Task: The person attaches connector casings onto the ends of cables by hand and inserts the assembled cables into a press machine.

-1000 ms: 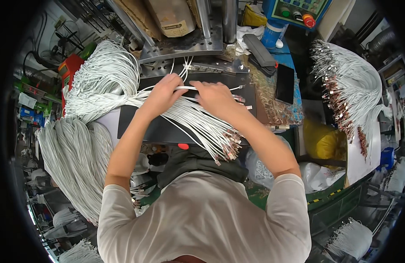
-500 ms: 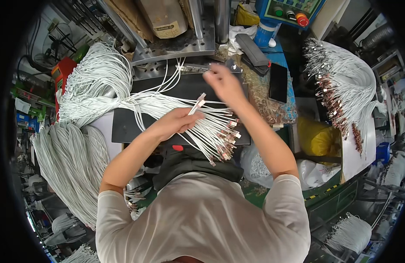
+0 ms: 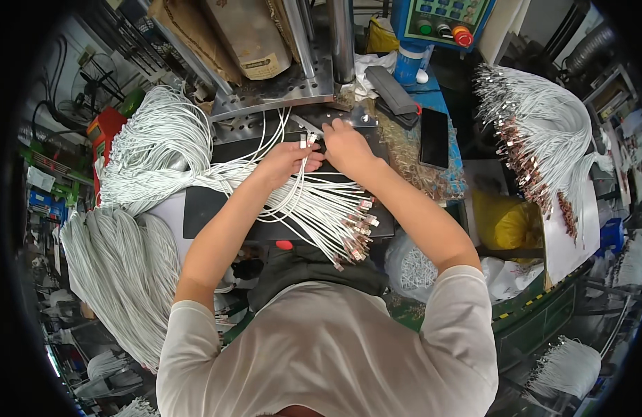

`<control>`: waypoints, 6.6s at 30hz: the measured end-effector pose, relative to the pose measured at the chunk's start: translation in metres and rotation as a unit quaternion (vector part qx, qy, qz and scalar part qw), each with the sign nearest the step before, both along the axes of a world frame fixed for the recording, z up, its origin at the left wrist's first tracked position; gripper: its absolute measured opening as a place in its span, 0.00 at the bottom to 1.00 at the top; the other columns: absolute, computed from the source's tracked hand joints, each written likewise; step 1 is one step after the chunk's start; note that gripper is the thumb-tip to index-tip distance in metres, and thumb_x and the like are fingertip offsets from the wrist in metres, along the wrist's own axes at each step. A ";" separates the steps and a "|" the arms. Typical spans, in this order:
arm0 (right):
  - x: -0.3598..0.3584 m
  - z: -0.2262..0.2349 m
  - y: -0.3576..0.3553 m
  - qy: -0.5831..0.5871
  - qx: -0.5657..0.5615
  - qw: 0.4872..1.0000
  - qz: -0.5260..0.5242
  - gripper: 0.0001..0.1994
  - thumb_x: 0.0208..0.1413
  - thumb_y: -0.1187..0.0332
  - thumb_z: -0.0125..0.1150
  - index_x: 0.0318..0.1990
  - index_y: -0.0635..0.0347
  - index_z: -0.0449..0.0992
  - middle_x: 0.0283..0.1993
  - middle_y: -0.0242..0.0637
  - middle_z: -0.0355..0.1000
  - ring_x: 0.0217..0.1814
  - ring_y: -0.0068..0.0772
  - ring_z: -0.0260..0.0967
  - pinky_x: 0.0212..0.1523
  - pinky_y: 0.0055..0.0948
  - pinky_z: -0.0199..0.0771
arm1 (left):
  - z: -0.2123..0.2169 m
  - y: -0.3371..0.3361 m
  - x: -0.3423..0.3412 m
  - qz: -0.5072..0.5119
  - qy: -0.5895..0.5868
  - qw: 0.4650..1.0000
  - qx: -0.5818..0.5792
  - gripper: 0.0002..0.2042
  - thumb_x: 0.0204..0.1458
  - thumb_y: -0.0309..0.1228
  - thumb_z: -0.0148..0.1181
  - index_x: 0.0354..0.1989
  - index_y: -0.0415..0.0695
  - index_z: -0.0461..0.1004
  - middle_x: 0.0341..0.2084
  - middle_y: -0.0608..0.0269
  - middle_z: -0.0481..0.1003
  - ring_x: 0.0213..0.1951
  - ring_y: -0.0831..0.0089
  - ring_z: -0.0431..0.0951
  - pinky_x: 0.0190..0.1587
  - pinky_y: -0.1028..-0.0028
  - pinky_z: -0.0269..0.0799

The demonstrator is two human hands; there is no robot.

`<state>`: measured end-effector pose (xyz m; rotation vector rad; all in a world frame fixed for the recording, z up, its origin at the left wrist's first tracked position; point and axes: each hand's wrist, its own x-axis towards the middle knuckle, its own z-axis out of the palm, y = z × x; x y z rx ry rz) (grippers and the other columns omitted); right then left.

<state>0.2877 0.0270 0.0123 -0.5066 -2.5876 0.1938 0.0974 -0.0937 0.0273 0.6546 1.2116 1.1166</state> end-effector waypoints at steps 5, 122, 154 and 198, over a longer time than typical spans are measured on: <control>0.004 0.013 0.009 0.113 -0.610 0.782 -0.058 0.15 0.60 0.65 0.57 0.40 0.69 0.82 0.26 0.37 0.74 0.24 0.25 0.67 0.25 0.28 0.64 | 0.002 -0.003 0.015 0.010 0.104 0.995 -0.002 0.13 0.63 0.33 0.65 0.50 0.37 0.78 0.36 0.58 0.82 0.33 0.72 0.83 0.38 0.74 0.81; 0.011 0.044 0.010 0.045 -0.012 0.997 -0.055 0.15 0.57 0.59 0.70 0.50 0.50 0.87 0.39 0.36 0.73 0.49 0.46 0.67 0.54 0.41 0.67 | 0.016 -0.120 0.005 -0.046 0.623 0.697 0.352 0.06 0.54 0.30 0.68 0.37 0.42 0.80 0.40 0.59 0.80 0.47 0.57 0.79 0.52 0.61 0.76; -0.150 0.035 0.134 0.060 -0.060 0.993 -0.080 0.16 0.67 0.64 0.54 0.55 0.64 0.77 0.56 0.56 0.75 0.63 0.59 0.69 0.62 0.49 0.68 | 0.033 0.088 -0.089 0.027 0.595 0.795 0.116 0.22 0.64 0.49 0.51 0.37 0.43 0.84 0.32 0.50 0.84 0.36 0.49 0.84 0.45 0.52 0.76; -0.134 0.014 0.033 0.070 0.130 0.975 -0.166 0.15 0.58 0.65 0.62 0.50 0.61 0.82 0.39 0.43 0.81 0.48 0.50 0.78 0.50 0.47 0.76 | -0.009 0.077 -0.088 0.131 0.868 0.469 0.094 0.24 0.58 0.32 0.58 0.65 0.50 0.72 0.65 0.58 0.71 0.66 0.57 0.71 0.71 0.45 0.57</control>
